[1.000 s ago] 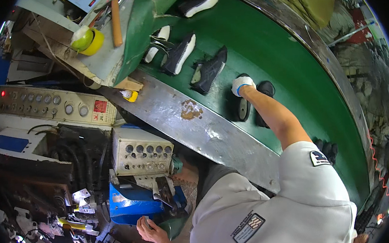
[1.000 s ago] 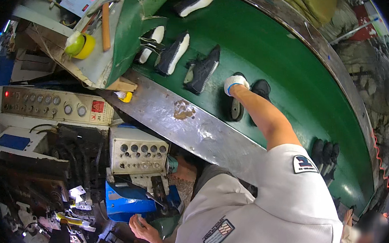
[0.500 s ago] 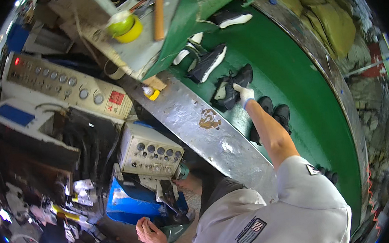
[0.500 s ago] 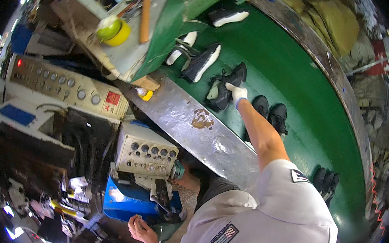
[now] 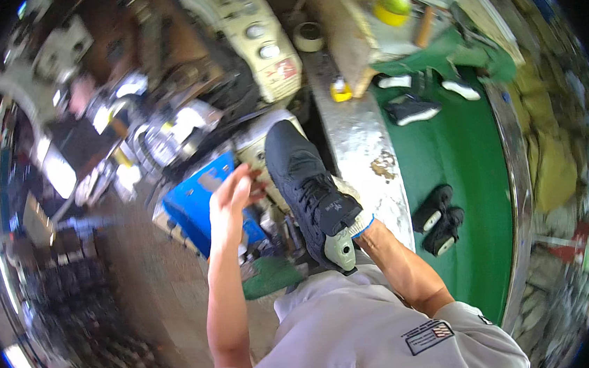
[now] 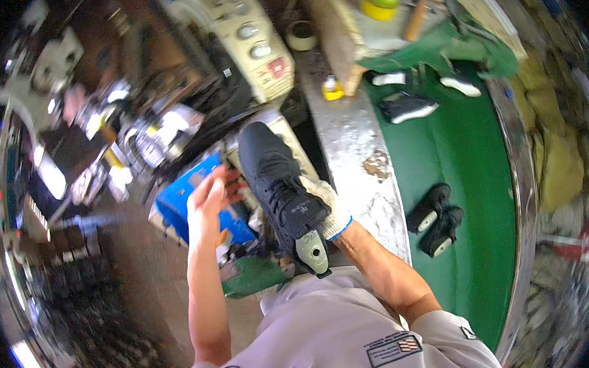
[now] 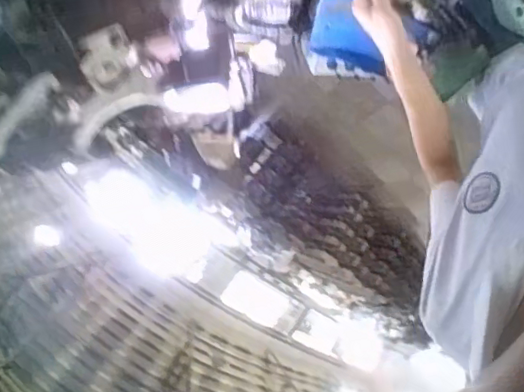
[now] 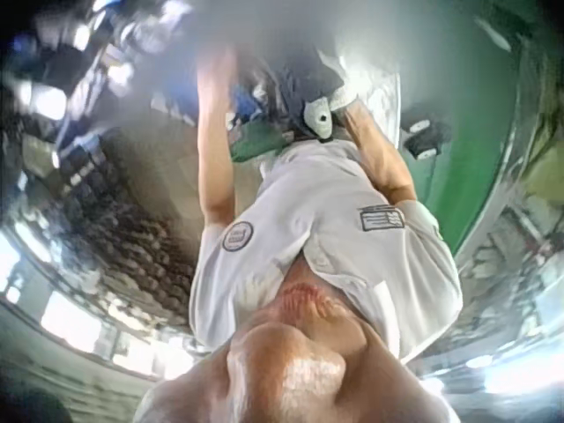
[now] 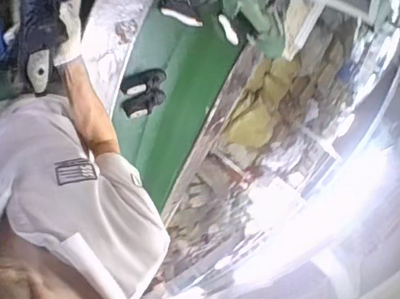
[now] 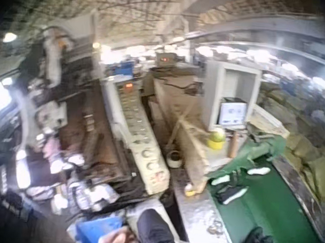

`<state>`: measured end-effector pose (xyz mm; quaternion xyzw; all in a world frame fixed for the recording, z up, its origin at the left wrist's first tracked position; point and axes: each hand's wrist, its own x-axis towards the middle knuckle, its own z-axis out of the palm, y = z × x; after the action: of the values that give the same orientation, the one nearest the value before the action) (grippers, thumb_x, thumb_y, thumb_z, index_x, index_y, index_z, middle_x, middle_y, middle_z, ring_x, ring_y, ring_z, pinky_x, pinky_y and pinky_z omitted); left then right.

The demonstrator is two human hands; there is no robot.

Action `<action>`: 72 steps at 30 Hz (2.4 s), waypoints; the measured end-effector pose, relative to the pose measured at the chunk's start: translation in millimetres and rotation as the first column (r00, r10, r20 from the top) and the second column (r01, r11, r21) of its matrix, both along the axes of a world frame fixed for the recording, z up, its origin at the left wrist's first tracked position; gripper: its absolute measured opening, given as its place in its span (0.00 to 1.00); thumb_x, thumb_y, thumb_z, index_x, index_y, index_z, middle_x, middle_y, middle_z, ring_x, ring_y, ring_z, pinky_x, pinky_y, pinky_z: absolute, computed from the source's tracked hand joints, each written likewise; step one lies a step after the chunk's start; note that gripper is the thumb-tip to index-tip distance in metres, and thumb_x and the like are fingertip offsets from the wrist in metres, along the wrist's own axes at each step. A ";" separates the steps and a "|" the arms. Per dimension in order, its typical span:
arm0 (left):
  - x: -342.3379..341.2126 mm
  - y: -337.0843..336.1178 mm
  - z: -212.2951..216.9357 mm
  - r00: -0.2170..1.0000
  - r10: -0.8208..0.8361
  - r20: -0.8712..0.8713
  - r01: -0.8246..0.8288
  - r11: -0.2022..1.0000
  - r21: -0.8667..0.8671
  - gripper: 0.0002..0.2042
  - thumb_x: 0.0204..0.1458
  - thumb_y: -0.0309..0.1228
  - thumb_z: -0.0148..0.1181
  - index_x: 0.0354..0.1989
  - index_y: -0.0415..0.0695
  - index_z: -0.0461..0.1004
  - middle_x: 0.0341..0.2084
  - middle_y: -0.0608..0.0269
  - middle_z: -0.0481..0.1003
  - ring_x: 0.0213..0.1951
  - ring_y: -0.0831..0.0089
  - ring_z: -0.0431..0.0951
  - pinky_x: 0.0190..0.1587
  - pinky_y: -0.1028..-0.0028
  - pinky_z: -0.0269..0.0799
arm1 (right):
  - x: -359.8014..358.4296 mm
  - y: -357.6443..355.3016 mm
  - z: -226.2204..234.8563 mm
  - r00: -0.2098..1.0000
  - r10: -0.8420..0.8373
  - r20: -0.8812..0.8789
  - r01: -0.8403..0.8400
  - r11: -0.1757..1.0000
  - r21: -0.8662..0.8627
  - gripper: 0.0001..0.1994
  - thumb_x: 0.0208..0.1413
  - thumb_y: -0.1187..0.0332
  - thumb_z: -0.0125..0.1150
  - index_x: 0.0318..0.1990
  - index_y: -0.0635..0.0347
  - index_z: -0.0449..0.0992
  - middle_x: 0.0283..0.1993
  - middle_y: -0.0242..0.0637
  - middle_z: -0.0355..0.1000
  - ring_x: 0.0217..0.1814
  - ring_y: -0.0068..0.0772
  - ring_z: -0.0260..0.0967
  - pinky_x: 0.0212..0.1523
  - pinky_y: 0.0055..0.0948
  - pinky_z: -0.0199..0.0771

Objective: The person picks up black shoe uppers on lasts from a conveyor, positions them into an industrial lasting machine one at a time, and places the processed shoes back on the conveyor belt.

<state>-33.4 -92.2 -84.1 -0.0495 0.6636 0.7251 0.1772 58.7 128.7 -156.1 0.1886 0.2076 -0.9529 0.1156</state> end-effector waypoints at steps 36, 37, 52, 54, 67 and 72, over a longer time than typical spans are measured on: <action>-52.9 -148.9 -32.3 0.897 0.253 0.362 -0.419 0.745 0.519 0.28 0.68 0.55 0.37 0.56 0.44 0.72 0.46 0.59 0.78 0.45 0.68 0.79 0.52 0.66 0.75 | -176.4 -241.4 16.9 0.989 -0.001 -0.147 0.055 0.930 0.362 0.11 0.58 0.69 0.65 0.45 0.65 0.81 0.41 0.32 0.78 0.43 0.24 0.73 0.50 0.25 0.72; -52.4 -150.2 -36.7 0.899 0.252 0.359 -0.416 0.746 0.519 0.28 0.68 0.55 0.37 0.55 0.44 0.72 0.46 0.59 0.78 0.45 0.68 0.79 0.52 0.66 0.75 | -176.2 -243.8 16.8 0.988 -0.018 -0.151 0.075 0.920 0.384 0.09 0.59 0.68 0.65 0.43 0.64 0.81 0.38 0.30 0.78 0.39 0.20 0.72 0.45 0.22 0.72; -60.2 -157.8 -97.6 0.923 0.357 0.142 -0.384 0.857 0.343 0.25 0.71 0.49 0.34 0.50 0.43 0.74 0.41 0.62 0.79 0.41 0.71 0.79 0.50 0.70 0.75 | -172.5 -250.1 -11.9 0.978 0.010 -0.209 0.119 0.795 0.595 0.17 0.62 0.61 0.63 0.49 0.67 0.80 0.45 0.33 0.78 0.47 0.21 0.72 0.53 0.24 0.69; -60.0 -159.3 -101.0 0.919 0.351 0.179 -0.393 0.840 0.373 0.24 0.71 0.47 0.34 0.48 0.42 0.75 0.39 0.62 0.79 0.40 0.71 0.79 0.50 0.71 0.75 | -172.9 -248.8 -16.0 0.977 0.023 -0.212 0.109 0.800 0.590 0.15 0.63 0.61 0.61 0.47 0.66 0.81 0.42 0.31 0.77 0.44 0.19 0.71 0.49 0.23 0.70; -59.4 -162.7 -96.0 0.935 0.332 0.125 -0.355 0.874 0.332 0.27 0.68 0.53 0.38 0.45 0.41 0.77 0.38 0.62 0.79 0.39 0.72 0.78 0.48 0.71 0.73 | -171.1 -242.6 -13.5 0.975 0.072 -0.210 0.065 0.813 0.579 0.18 0.64 0.58 0.60 0.45 0.67 0.81 0.39 0.25 0.76 0.41 0.16 0.66 0.45 0.23 0.68; -35.2 -176.1 -75.1 0.865 0.470 0.175 -0.463 0.883 -0.078 0.32 0.66 0.58 0.41 0.48 0.37 0.77 0.31 0.62 0.79 0.27 0.79 0.73 0.31 0.78 0.68 | -142.0 -193.9 -12.2 0.991 0.091 -0.100 -0.001 0.745 0.667 0.28 0.65 0.51 0.57 0.58 0.70 0.73 0.55 0.41 0.74 0.51 0.30 0.73 0.52 0.32 0.76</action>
<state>-68.6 -268.3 -159.1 -0.2800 0.6242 0.7271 0.0580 -83.4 -65.2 -168.3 0.1519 0.5447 -0.8232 0.0510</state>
